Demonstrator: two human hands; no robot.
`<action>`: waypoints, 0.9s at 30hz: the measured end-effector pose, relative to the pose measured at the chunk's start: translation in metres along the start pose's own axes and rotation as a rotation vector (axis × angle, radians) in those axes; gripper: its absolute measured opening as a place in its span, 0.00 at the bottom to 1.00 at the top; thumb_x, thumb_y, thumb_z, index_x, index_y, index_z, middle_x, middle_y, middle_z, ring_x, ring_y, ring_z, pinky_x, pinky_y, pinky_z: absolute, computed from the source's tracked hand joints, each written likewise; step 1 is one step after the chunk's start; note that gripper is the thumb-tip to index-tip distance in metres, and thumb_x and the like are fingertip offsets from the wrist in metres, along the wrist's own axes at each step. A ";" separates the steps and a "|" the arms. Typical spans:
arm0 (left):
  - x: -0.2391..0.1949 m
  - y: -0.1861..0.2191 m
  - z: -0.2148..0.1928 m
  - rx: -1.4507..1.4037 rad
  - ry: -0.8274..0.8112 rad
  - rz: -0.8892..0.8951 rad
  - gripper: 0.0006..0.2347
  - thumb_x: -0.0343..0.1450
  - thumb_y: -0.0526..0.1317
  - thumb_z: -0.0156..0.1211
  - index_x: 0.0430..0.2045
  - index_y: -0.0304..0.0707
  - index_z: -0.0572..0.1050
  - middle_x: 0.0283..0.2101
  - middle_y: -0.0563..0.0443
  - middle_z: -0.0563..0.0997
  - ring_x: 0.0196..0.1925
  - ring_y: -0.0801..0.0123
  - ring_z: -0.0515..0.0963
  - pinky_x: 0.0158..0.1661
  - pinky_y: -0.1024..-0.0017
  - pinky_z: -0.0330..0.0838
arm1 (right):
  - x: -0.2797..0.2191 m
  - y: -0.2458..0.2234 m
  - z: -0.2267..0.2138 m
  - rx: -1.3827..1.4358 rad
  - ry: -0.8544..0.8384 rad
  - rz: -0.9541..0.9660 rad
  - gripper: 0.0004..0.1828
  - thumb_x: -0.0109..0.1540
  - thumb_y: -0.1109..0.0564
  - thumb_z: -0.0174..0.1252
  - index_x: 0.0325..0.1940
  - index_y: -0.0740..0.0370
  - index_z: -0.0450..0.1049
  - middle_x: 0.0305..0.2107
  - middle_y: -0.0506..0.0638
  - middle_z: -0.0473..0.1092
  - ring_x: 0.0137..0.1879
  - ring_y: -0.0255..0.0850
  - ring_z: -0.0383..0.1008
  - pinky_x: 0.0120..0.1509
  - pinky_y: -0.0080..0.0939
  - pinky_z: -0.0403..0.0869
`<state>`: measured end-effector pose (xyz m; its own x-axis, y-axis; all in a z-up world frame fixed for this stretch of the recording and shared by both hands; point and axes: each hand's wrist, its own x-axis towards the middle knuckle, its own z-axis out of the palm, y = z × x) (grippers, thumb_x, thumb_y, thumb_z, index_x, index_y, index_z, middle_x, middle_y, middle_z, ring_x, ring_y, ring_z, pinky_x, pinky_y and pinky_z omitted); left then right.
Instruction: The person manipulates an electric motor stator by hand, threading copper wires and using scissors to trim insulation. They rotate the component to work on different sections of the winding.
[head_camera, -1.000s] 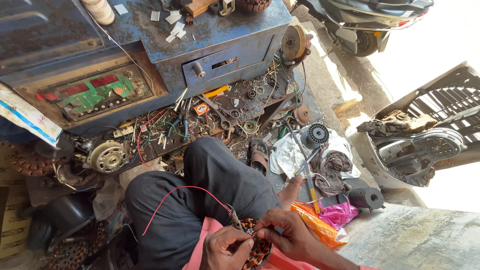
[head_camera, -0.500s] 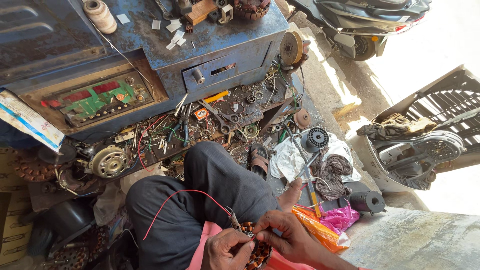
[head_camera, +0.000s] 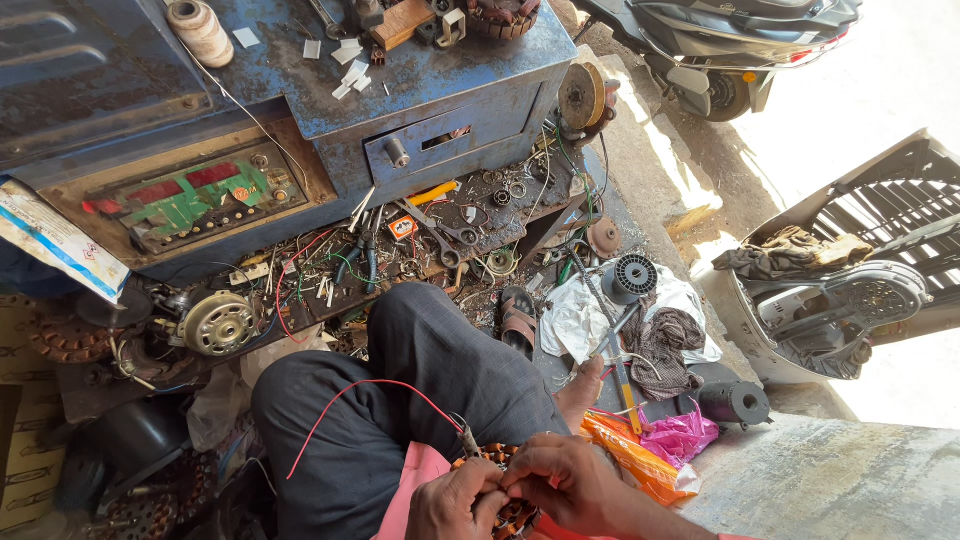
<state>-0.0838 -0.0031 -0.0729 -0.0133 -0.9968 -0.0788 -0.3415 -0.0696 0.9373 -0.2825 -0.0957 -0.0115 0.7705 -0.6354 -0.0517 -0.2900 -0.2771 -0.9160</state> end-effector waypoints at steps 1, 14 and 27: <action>0.000 0.000 -0.001 -0.010 -0.009 -0.012 0.10 0.60 0.33 0.73 0.31 0.37 0.78 0.27 0.50 0.86 0.31 0.65 0.90 0.35 0.66 0.83 | -0.001 -0.001 0.000 0.000 -0.028 0.075 0.05 0.60 0.61 0.67 0.39 0.59 0.80 0.32 0.48 0.77 0.39 0.42 0.79 0.39 0.39 0.75; 0.002 0.002 0.003 0.208 0.101 0.065 0.06 0.55 0.33 0.75 0.21 0.41 0.84 0.26 0.49 0.76 0.33 0.61 0.82 0.37 0.62 0.78 | 0.000 0.002 0.001 -0.056 -0.011 0.017 0.07 0.58 0.64 0.66 0.40 0.57 0.82 0.27 0.49 0.75 0.37 0.45 0.77 0.40 0.44 0.73; 0.003 -0.003 -0.004 -0.036 0.095 -0.061 0.19 0.57 0.36 0.78 0.31 0.38 0.69 0.27 0.46 0.82 0.32 0.56 0.86 0.35 0.60 0.79 | 0.034 -0.011 0.000 0.019 0.046 -0.037 0.16 0.59 0.54 0.69 0.46 0.65 0.76 0.34 0.52 0.74 0.41 0.42 0.77 0.45 0.42 0.75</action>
<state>-0.0794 -0.0057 -0.0749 0.0965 -0.9898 -0.1053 -0.3054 -0.1301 0.9433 -0.2537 -0.1146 -0.0034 0.7534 -0.6576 0.0002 -0.2505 -0.2873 -0.9245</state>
